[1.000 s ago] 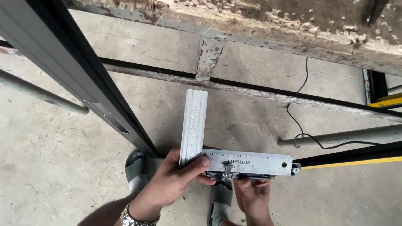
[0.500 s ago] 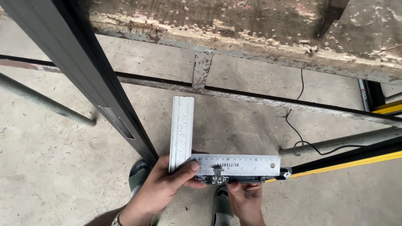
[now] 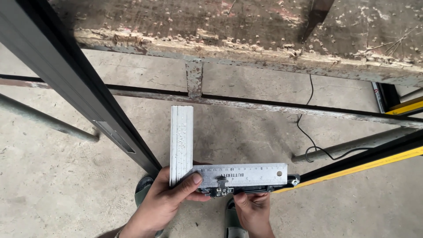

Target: Using a try square to check the alignment and squareness of a metal frame corner on a workbench.

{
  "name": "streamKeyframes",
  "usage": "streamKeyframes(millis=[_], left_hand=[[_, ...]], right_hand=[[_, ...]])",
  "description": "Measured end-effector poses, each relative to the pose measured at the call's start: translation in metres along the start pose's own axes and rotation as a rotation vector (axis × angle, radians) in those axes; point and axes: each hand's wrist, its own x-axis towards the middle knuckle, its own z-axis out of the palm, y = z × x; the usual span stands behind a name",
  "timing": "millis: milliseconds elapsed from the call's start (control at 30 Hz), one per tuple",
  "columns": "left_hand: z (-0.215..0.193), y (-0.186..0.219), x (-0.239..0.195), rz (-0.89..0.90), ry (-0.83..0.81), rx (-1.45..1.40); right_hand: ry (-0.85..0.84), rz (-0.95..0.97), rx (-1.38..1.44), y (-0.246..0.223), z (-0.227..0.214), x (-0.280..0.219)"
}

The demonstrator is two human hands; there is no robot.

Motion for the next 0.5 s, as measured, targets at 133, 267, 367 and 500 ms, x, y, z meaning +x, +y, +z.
streamKeyframes(millis=[133,267,367,500], left_hand=[[-0.0007,-0.0008,0.0024,-0.002,-0.007,-0.012],[-0.0031,-0.0012,0.0,0.0,0.01,-0.048],[-0.0062,-0.0023,0.0002,0.002,0.009,-0.058],[-0.0065,0.0022,-0.0012,0.055,-0.083,-0.031]], right_hand=[[-0.015,0.009,-0.005,-0.003,0.0032,0.0039],[-0.035,-0.015,0.009,-0.0003,0.0033,0.0016],[-0.041,-0.01,-0.001,0.0007,0.0052,0.0024],[-0.037,-0.004,-0.003,0.0035,-0.0004,0.0013]])
